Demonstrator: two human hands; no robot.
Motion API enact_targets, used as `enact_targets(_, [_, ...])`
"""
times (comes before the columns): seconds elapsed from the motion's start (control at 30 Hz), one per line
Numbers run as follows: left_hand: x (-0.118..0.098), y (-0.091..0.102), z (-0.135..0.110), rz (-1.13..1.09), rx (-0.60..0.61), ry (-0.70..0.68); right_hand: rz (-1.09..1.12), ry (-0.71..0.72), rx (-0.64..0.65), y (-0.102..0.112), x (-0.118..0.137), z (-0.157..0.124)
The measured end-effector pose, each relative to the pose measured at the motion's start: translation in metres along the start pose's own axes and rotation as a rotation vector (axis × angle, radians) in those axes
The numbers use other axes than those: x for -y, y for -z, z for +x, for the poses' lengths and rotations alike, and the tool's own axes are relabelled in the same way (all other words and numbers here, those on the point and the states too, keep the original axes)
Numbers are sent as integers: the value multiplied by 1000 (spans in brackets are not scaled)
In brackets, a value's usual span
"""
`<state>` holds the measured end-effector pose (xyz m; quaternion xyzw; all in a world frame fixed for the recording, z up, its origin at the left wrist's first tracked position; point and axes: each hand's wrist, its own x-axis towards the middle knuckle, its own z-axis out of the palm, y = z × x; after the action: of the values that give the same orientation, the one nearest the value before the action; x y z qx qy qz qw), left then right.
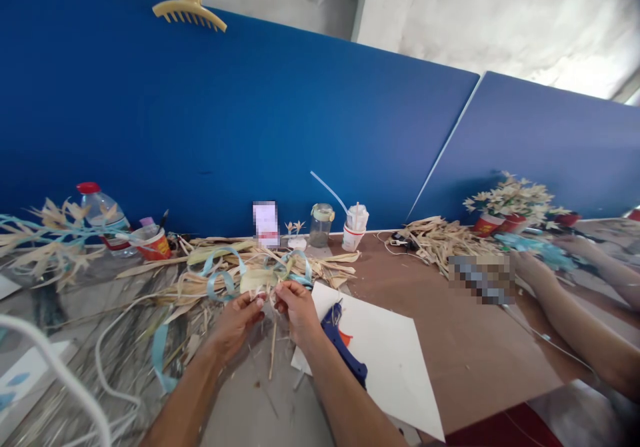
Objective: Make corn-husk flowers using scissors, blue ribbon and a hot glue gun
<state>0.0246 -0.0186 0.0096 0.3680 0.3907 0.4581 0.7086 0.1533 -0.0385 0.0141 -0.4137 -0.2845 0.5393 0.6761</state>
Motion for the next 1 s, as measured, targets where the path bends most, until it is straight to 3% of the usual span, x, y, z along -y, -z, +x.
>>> enact_targets(0.27, [-7,-1,-3,-130,194,-1,42,4,-23,0,2,0])
enact_targets(0.53, [-7,-1,-2,-117,208,8,47,9,-24,1,5,0])
enact_targets(0.77, [-4,1,3,-102,129,-67,57,22,-18,1,4,1])
enact_targets(1.0, [-4,7,6,-99,12,-48,68,21,-1,1,5,0])
